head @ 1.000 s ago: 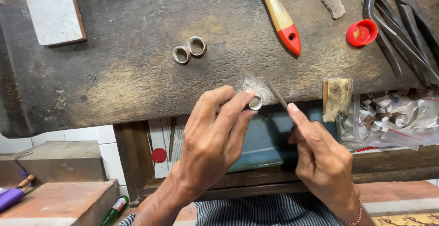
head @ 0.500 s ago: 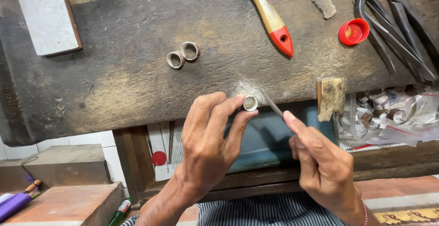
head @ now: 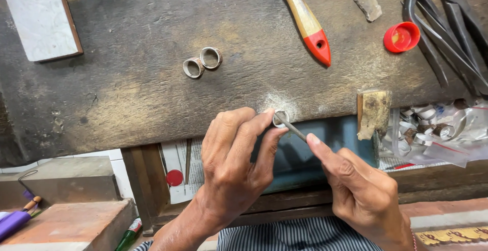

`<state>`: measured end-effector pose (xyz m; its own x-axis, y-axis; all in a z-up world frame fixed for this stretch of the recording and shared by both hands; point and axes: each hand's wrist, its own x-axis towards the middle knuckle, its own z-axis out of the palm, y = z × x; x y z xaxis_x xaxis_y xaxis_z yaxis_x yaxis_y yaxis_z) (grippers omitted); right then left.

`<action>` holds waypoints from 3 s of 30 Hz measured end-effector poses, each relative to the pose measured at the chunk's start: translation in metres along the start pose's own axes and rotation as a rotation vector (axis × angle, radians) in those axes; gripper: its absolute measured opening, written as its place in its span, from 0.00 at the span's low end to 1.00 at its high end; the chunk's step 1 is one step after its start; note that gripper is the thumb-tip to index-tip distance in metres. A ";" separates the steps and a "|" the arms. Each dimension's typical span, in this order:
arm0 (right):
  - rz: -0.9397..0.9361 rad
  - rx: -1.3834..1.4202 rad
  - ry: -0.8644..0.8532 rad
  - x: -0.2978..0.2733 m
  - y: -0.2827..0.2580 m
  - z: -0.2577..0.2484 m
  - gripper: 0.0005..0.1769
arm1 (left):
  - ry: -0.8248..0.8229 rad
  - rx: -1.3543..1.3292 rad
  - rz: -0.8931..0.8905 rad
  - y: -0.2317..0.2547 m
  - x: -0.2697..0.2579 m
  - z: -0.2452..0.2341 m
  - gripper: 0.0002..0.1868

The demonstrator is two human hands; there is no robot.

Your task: Filing a metal ring component and cleaning it with a brush at a jewelry workbench

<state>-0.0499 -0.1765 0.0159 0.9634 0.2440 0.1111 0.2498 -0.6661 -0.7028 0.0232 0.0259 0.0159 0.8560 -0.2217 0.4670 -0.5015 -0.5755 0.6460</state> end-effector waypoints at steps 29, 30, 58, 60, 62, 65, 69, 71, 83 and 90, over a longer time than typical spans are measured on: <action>0.057 0.026 0.065 0.006 0.000 0.003 0.19 | -0.055 0.006 0.014 -0.006 0.006 -0.003 0.08; 0.061 0.025 0.062 0.006 0.000 0.004 0.19 | -0.057 0.004 0.011 -0.007 0.005 -0.002 0.08; -0.018 0.004 0.095 0.020 -0.006 0.000 0.18 | 0.005 0.082 0.089 -0.006 0.006 0.003 0.07; -0.004 0.001 0.115 0.014 -0.005 0.000 0.18 | 0.007 0.081 0.090 -0.006 0.005 0.002 0.07; 0.016 -0.012 0.070 0.009 -0.003 0.000 0.19 | 0.011 0.087 0.078 -0.005 0.005 0.003 0.06; 0.015 -0.042 0.030 0.008 -0.001 -0.002 0.19 | 0.005 0.089 0.078 -0.005 0.007 0.002 0.06; 0.026 -0.095 0.032 0.015 -0.002 -0.002 0.19 | -0.010 0.061 0.067 -0.006 0.007 0.003 0.07; -0.038 -0.105 0.038 0.026 -0.004 0.000 0.20 | -0.016 0.059 0.062 -0.007 0.008 0.003 0.07; 0.012 -0.045 0.042 0.017 -0.004 -0.003 0.19 | -0.032 0.051 0.054 -0.008 0.006 0.001 0.07; 0.063 -0.069 0.018 0.022 -0.006 -0.005 0.19 | -0.026 0.039 0.054 -0.010 0.008 0.002 0.07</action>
<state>-0.0293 -0.1710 0.0263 0.9789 0.1875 0.0812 0.1939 -0.7267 -0.6590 0.0351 0.0284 0.0121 0.8309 -0.2738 0.4844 -0.5425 -0.5923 0.5957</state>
